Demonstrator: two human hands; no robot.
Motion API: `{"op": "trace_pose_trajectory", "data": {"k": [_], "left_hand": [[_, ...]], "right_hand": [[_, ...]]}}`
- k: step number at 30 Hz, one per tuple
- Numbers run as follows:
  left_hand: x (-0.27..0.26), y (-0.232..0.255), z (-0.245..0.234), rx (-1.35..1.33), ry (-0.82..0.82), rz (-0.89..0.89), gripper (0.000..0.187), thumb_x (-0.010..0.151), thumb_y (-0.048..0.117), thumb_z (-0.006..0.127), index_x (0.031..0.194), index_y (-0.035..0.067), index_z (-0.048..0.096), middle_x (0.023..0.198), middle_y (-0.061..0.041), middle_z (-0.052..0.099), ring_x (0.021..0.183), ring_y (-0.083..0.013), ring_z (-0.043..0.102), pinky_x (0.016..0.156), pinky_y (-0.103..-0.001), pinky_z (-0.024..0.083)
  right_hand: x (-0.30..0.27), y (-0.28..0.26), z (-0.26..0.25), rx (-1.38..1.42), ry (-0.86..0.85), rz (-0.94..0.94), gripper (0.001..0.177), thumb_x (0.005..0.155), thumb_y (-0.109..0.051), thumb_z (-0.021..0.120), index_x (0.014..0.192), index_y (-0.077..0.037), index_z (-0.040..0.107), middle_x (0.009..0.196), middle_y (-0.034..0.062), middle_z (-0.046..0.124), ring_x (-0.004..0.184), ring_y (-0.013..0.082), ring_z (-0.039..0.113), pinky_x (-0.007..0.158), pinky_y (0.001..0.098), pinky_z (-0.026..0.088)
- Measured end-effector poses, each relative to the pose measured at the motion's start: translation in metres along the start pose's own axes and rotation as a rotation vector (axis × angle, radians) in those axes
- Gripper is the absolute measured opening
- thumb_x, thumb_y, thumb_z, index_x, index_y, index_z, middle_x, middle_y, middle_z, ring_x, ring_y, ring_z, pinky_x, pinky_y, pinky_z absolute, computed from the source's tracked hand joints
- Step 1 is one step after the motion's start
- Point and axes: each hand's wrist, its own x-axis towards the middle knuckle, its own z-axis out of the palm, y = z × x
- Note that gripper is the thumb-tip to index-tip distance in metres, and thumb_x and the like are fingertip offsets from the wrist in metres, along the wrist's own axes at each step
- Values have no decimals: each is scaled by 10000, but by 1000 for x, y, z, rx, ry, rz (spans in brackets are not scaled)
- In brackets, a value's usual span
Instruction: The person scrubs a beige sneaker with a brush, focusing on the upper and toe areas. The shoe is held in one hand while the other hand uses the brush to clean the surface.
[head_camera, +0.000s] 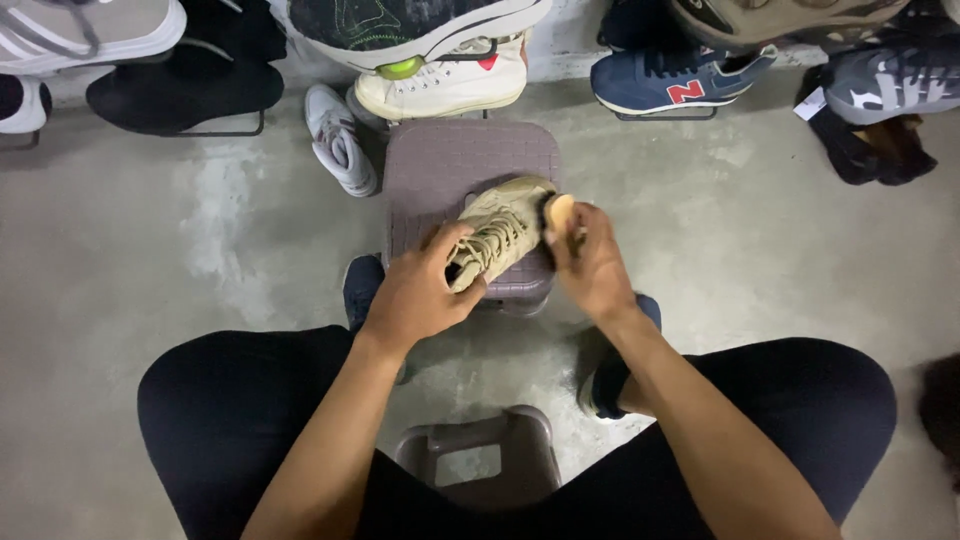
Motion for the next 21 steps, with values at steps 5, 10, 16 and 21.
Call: {"op": "trace_pose_trajectory", "data": {"k": [5, 10, 16, 21], "left_hand": [[2, -3, 3, -43, 7, -32, 457, 863, 264, 764, 1260, 104, 605, 959, -247, 716, 719, -449, 738, 528, -539, 607], [4, 3, -5, -124, -18, -99, 473, 855, 257, 764, 1279, 102, 625, 969, -286, 731, 760, -474, 740, 585, -572, 617], [2, -1, -1, -269, 38, -247, 521, 821, 324, 788, 1283, 138, 632, 1035, -289, 736, 884, -496, 731, 673, -614, 610], [0, 16, 4, -504, 143, -386, 446, 829, 255, 731, 1247, 133, 634, 1028, -300, 739, 927, -477, 736, 748, -575, 608]], "right_hand": [[-16, -63, -14, 20, -226, 232, 566, 1002, -399, 626, 1420, -71, 430, 1236, 174, 626, 1192, 355, 669, 964, 467, 595], [-10, -7, -1, -104, -48, 47, 505, 995, -312, 670, 1370, -33, 477, 1199, 224, 591, 1070, 434, 690, 814, 517, 633], [-23, -57, 5, 97, -40, -51, 506, 1012, -356, 664, 1321, 15, 511, 1163, 258, 593, 1068, 447, 685, 766, 435, 639], [-13, -57, -10, -105, 133, -235, 451, 1012, -276, 651, 1328, 36, 573, 1064, 231, 622, 970, 417, 704, 717, 447, 624]]}}
